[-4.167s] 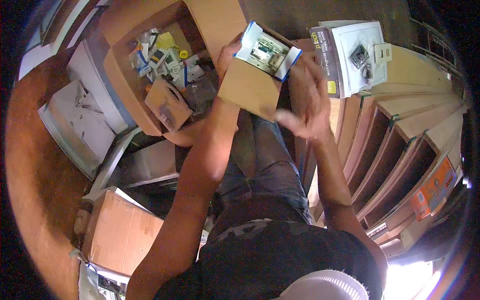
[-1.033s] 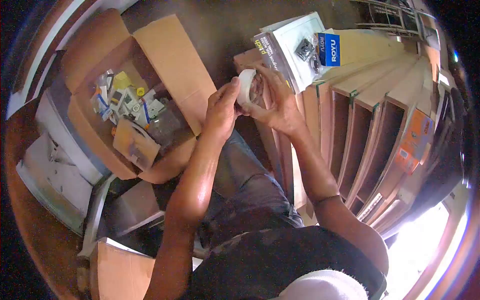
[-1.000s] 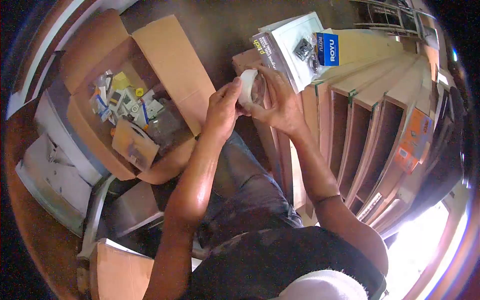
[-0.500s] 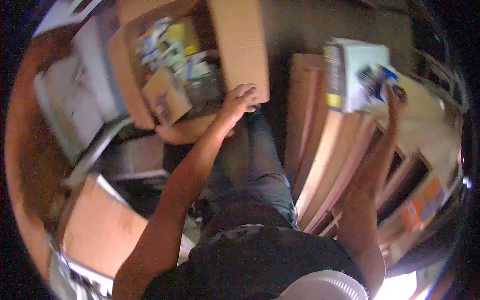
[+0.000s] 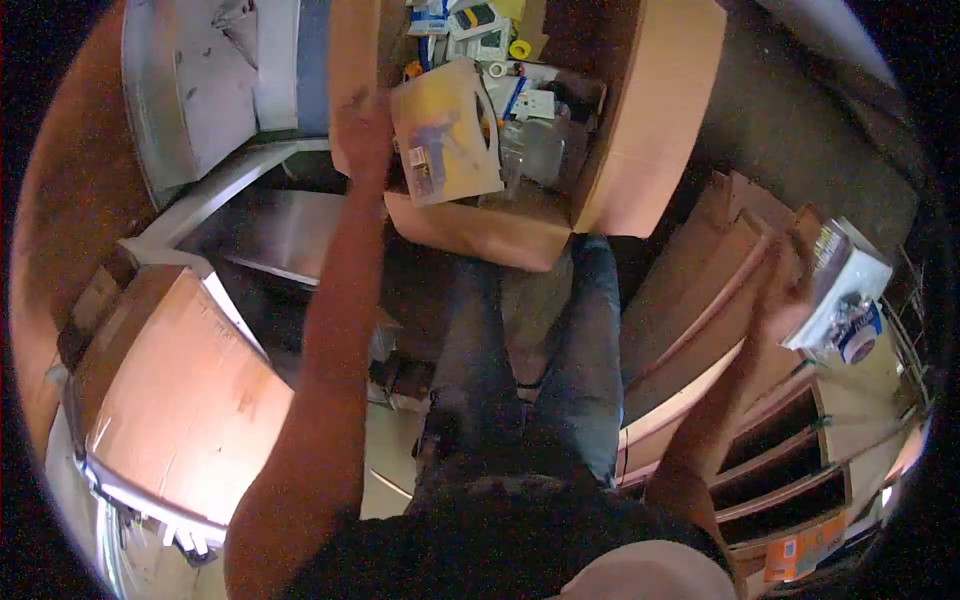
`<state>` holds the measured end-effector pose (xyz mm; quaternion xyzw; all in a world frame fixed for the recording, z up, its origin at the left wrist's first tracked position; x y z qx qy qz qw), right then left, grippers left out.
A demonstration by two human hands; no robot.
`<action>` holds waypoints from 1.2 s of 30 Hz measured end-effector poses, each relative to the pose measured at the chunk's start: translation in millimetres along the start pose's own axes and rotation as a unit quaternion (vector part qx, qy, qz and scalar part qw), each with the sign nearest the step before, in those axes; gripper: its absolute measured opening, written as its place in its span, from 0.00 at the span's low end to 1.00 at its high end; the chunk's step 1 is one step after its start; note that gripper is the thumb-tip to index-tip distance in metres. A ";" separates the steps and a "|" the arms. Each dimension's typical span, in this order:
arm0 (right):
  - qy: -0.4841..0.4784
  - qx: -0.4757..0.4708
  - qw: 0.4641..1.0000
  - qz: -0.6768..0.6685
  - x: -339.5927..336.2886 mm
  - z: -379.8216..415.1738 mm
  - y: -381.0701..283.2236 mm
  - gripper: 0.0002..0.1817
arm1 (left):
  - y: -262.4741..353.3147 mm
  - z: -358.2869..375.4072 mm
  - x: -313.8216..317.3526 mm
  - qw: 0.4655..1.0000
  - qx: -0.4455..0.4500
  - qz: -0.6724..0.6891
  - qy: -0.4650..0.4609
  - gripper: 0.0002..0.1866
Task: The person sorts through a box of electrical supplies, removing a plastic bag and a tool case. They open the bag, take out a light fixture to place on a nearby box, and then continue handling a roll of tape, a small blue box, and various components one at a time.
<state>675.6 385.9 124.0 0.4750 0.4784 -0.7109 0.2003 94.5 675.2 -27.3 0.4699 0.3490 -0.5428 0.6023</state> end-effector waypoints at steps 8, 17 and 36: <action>-0.252 -0.014 0.958 -0.137 363.5 -49.0 -128.3 0.19 | -75.6 -127.8 90.8 0.999 -0.002 0.050 0.017 0.39; -0.339 0.050 0.939 -0.034 477.4 -91.2 -119.4 0.23 | -63.0 -125.3 99.8 0.994 -0.084 0.059 -0.033 0.29; -0.343 0.204 0.887 -0.234 444.5 -56.3 -166.5 0.27 | -46.6 -104.8 88.2 0.988 -0.132 0.079 -0.014 0.29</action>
Point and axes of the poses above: each hand's wrist, its own z-axis away from the middle knuckle, its own x-axis out of the palm, y = z × x, the point moved 6 cm from there along -z, towards the middle knuckle, and after that the axes turned 13 degrees about -y, right-handed, at the moved point
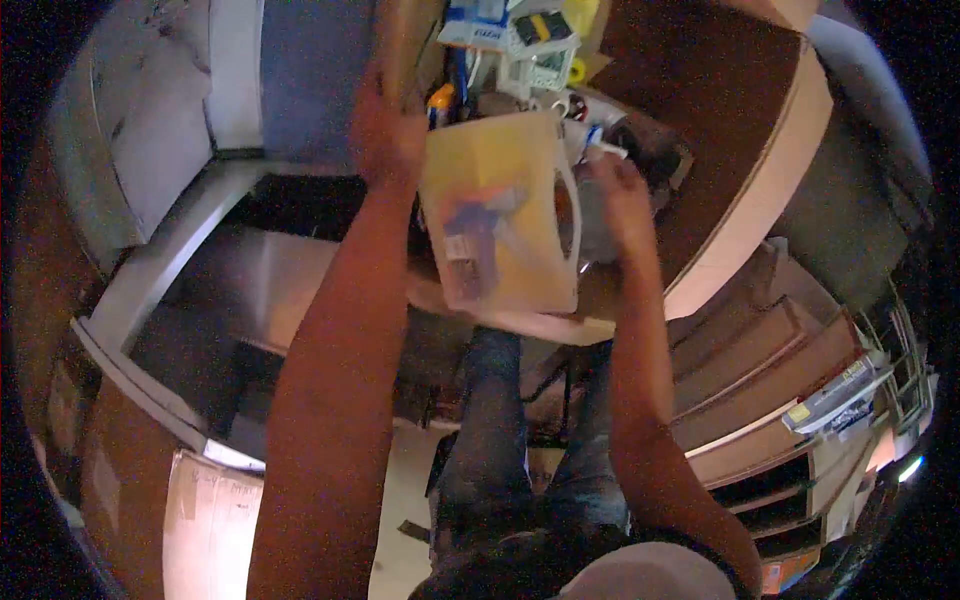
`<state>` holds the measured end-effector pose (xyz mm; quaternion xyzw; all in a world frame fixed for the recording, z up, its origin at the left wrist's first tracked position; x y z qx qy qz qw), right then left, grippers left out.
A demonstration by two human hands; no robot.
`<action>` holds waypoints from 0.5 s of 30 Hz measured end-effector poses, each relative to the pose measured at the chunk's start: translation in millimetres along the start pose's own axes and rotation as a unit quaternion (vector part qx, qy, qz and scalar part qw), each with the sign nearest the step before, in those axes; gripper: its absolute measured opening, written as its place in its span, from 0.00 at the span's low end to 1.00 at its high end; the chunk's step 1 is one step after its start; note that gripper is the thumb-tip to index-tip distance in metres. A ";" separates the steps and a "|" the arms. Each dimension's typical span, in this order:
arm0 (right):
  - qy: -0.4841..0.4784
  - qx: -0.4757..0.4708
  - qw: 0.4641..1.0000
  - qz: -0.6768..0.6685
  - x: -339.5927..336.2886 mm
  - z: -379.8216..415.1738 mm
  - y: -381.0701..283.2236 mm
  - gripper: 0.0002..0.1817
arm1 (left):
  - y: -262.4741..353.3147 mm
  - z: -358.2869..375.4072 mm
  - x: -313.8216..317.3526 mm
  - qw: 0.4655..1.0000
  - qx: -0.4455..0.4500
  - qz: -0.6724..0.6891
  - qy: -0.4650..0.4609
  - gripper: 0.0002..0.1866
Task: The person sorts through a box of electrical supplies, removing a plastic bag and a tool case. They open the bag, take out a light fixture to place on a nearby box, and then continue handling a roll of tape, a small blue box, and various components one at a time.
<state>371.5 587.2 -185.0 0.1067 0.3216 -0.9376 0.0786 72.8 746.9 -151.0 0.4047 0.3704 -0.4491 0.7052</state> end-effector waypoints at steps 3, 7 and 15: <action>-0.064 -0.034 0.997 -0.036 7.9 17.0 -40.0 0.27 | -14.7 -3.9 11.5 0.999 0.014 0.029 0.010 0.31; 0.033 -0.057 0.998 -0.021 -12.2 -24.1 -7.4 0.21 | 5.5 1.5 -4.3 0.998 -0.040 -0.002 -0.048 0.30; 0.090 -0.169 0.948 0.255 -43.5 -158.3 18.8 0.15 | -4.2 -1.7 2.9 0.999 -0.019 0.024 -0.026 0.30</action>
Point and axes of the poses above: each hand's wrist, its own z-axis away from the middle knuckle, its own x-axis out of the palm, y = z × x, the point moved 6 cm from there along -z, towards the middle knuckle, and after that the axes turned 13 degrees about -y, right-handed, at the moved point
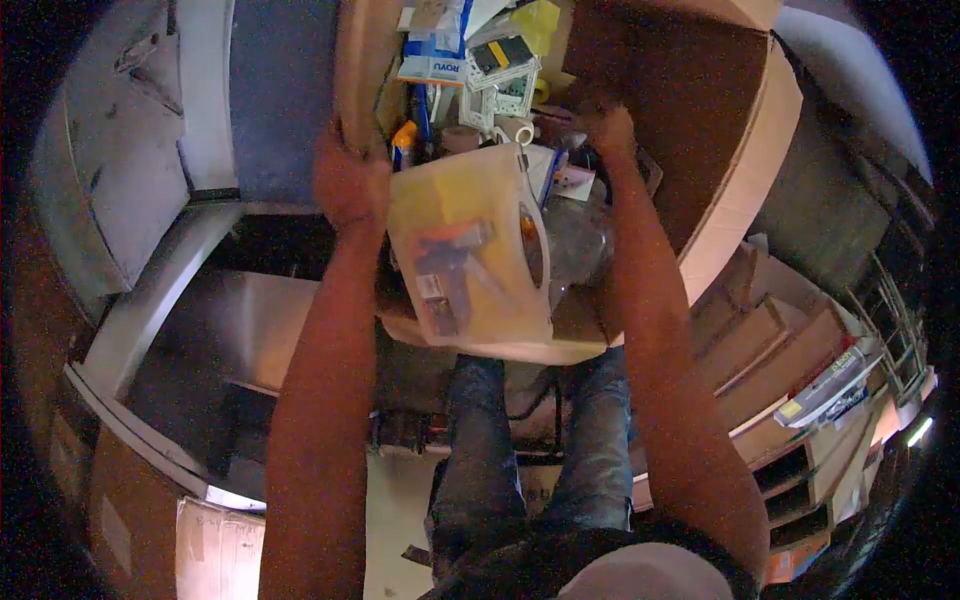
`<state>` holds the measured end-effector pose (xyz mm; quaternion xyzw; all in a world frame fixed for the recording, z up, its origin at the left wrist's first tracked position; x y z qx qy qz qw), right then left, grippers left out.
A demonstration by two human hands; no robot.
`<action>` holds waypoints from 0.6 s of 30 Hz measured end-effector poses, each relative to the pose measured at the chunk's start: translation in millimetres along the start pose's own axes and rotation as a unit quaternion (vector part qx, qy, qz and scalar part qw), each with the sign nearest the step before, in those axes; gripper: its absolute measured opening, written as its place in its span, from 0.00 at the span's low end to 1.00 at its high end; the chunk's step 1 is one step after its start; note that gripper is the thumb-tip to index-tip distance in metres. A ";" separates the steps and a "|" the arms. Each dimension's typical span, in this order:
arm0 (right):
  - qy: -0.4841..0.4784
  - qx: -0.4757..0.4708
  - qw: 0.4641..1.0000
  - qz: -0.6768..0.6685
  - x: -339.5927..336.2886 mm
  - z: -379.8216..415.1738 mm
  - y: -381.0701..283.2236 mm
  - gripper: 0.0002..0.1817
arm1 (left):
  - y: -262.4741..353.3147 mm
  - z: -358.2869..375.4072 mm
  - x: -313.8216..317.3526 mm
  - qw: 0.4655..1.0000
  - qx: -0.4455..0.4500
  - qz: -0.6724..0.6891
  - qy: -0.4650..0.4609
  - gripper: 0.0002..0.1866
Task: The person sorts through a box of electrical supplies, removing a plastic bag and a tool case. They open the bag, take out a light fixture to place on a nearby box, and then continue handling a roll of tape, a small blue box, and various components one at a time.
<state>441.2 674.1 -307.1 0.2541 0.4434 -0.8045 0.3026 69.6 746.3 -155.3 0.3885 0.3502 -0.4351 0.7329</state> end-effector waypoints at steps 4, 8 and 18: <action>-0.069 -0.060 0.993 0.074 52.8 -52.5 34.4 0.15 | 4.9 3.4 -5.5 1.000 0.009 0.007 0.003 0.31; -0.111 0.030 0.990 -0.080 77.9 -76.4 51.4 0.16 | 17.0 11.8 -12.5 0.999 -0.032 0.017 -0.021 0.30; -0.155 0.116 0.969 0.154 129.5 -107.5 53.1 0.23 | 29.4 5.9 -24.0 0.997 0.052 0.050 0.007 0.24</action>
Point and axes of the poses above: each hand's wrist, its own z-axis away from the middle knuckle, its own x-axis out of the palm, y = z × x, the point moved 6 cm from there along -z, towards the middle knuckle, and after that the axes turned 13 degrees about -y, right-handed, at the moved point
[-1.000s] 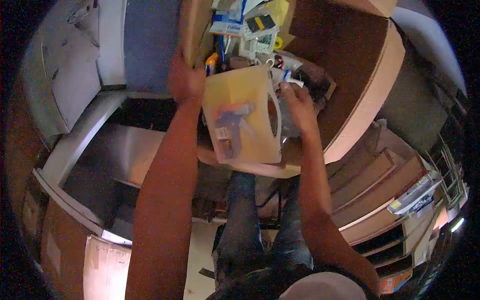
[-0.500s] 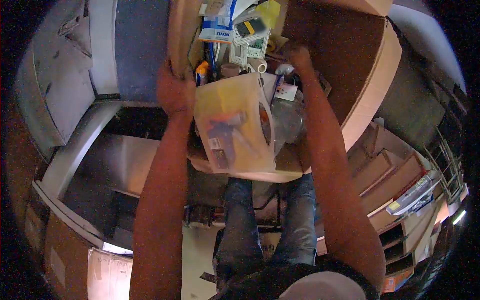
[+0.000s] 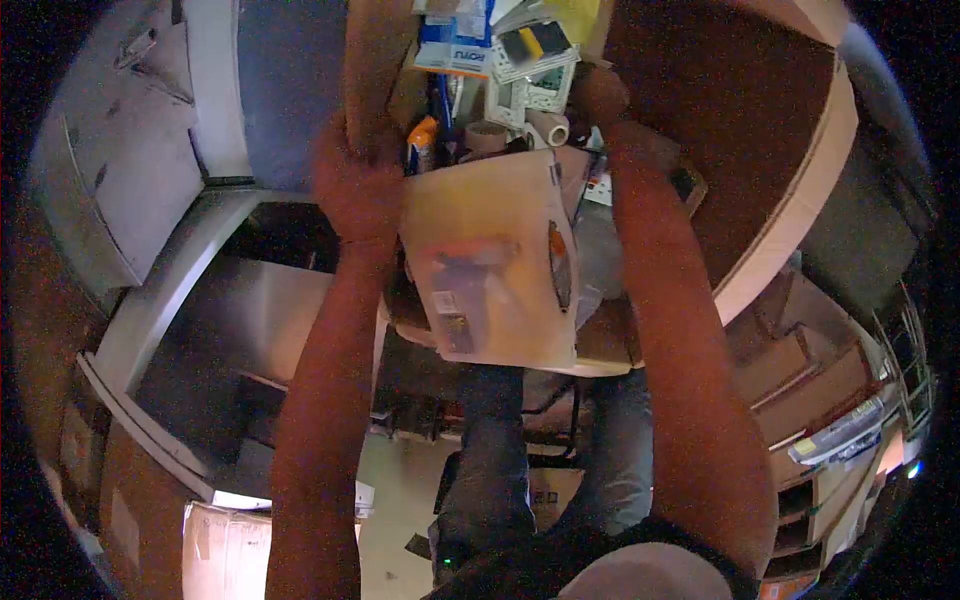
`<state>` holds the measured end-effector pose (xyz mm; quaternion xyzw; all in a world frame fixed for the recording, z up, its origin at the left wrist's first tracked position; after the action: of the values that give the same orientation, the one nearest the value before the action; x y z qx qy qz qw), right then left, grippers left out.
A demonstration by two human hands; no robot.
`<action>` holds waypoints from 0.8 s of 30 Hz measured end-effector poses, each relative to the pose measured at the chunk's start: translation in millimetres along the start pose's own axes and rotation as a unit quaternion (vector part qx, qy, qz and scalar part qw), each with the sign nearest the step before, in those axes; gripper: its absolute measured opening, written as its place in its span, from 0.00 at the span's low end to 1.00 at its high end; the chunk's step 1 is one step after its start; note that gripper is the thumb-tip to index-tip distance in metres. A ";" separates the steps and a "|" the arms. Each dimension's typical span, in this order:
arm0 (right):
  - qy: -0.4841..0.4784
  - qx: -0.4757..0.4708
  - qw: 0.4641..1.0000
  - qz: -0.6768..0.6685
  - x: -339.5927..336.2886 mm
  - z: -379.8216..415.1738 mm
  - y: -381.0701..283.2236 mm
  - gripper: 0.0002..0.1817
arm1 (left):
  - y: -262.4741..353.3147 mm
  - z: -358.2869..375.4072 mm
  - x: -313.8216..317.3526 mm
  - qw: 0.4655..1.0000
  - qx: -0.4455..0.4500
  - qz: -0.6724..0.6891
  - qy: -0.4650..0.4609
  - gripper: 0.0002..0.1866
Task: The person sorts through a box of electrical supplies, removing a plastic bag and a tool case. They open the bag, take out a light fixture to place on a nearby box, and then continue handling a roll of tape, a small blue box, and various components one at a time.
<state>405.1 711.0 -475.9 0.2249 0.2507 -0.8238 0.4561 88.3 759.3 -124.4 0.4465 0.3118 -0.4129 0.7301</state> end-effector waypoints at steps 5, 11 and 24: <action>0.103 0.042 0.993 -0.038 -66.9 49.2 22.3 0.25 | -20.4 -0.9 9.1 0.998 -0.036 -0.056 0.009 0.25; 0.135 -0.200 0.933 -0.265 -136.2 181.0 -69.3 0.22 | -15.3 -0.4 7.3 0.998 -0.018 -0.057 0.031 0.28; -0.137 -0.045 0.846 -0.513 -70.3 376.4 -66.2 0.31 | -28.5 2.0 18.4 0.996 -0.031 -0.087 0.004 0.32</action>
<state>328.5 553.6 -129.0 -0.0721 0.3023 -0.9504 0.0074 71.9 744.1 -150.0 0.3966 0.3647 -0.4632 0.7037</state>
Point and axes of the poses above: each hand's wrist, its own z-axis away from the middle knuckle, its own x-axis out of the palm, y = z × x, the point moved 6 cm from there along -z, towards the middle knuckle, and after that the axes turned 13 degrees about -y, right-handed, at the moved point
